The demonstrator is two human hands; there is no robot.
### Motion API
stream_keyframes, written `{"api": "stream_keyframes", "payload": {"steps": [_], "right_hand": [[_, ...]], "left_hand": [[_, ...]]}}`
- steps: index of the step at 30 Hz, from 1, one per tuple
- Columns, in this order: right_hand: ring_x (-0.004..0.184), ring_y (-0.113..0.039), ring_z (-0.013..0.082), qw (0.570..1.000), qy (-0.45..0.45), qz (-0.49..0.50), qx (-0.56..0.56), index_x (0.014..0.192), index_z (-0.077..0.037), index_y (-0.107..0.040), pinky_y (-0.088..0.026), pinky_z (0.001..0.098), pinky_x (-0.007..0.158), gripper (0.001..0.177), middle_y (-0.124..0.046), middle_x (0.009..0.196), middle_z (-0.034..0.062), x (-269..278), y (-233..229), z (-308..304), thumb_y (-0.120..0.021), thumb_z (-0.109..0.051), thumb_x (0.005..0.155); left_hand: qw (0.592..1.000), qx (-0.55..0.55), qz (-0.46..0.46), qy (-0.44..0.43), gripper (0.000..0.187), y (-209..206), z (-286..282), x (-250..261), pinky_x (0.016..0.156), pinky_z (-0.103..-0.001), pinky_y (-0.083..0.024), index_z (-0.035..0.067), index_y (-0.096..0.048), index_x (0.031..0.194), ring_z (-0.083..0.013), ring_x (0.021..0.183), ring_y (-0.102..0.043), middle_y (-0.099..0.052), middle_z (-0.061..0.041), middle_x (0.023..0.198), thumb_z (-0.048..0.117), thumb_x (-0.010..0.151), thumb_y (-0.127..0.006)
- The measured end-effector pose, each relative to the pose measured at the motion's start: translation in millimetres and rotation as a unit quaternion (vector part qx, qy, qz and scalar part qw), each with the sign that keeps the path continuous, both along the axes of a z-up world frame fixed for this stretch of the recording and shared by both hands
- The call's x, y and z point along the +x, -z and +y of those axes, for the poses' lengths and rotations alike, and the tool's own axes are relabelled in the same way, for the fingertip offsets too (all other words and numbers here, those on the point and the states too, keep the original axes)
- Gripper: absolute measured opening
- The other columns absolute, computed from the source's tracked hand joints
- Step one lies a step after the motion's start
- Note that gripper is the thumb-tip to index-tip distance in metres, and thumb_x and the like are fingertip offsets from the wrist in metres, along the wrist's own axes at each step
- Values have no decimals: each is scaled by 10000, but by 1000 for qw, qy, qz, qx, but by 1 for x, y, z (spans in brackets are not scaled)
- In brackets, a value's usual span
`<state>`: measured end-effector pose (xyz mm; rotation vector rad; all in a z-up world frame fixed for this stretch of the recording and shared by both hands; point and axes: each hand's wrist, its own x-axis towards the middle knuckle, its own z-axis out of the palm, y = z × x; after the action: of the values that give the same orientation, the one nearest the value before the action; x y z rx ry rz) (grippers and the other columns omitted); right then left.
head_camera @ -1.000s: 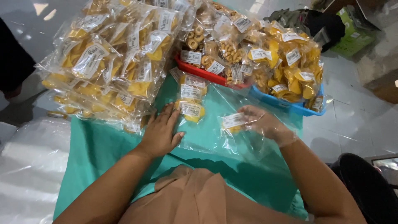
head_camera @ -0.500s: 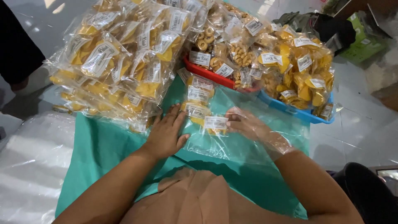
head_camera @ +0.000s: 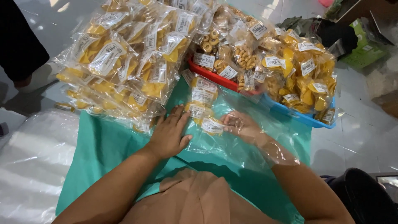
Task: Packing individually wrapped snacks and small yellow packets into larger clear plastic bags.
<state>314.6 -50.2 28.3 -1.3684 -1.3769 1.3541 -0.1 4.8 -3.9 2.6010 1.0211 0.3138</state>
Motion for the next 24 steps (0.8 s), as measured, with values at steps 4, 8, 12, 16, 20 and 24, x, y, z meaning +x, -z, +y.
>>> {"api": "stream_keyframes", "payload": {"steps": [4,8,12,16,20,24], "right_hand": [[972,-698,216,999,-12,-7,30,961,-19,-671,-576,372,876,215,-727,1074,149,3,3,0,-815,50,817],[985,-687,242,998,-24,-31,55,953,-23,-678,-565,387,867,190,-729,1079,170,3,0,-2,-814,13,826],[969,-700,220,999,-5,-13,35,988,-32,-674,-572,373,843,223,-728,1065,141,6,7,-2,-818,25,828],[978,-706,195,999,19,38,0,1058,-18,-641,-585,362,869,291,-705,1091,113,0,11,2,-800,64,828],[969,-703,220,998,8,61,-21,1089,-29,-550,-606,387,876,320,-678,1109,132,-4,21,11,-759,68,867],[943,-731,264,999,42,-21,-23,1029,-46,-579,-631,372,748,297,-674,1026,132,-12,23,14,-810,10,851]], "left_hand": [[1000,9,0,0,734,1,0,1,1173,-646,-226,128,-211,1615,-375,1530,-288,-273,-236,1643,527,1023,-382],[1000,-8,10,0,743,-4,0,0,1174,-650,-224,137,-190,1620,-372,1538,-277,-277,-233,1642,530,1016,-372],[1000,-15,13,8,736,-5,-1,-1,1167,-654,-237,116,-195,1615,-393,1532,-280,-279,-252,1634,513,1020,-370],[1000,-9,16,7,742,-3,0,-1,1176,-648,-228,128,-191,1615,-386,1533,-277,-267,-243,1643,526,1017,-374],[1000,-14,20,3,751,-5,0,0,1181,-654,-219,130,-186,1619,-382,1531,-282,-277,-241,1639,526,1013,-385],[1000,0,-2,9,737,3,2,0,1150,-684,-244,139,-209,1614,-396,1524,-295,-280,-247,1636,514,1005,-386]]}}
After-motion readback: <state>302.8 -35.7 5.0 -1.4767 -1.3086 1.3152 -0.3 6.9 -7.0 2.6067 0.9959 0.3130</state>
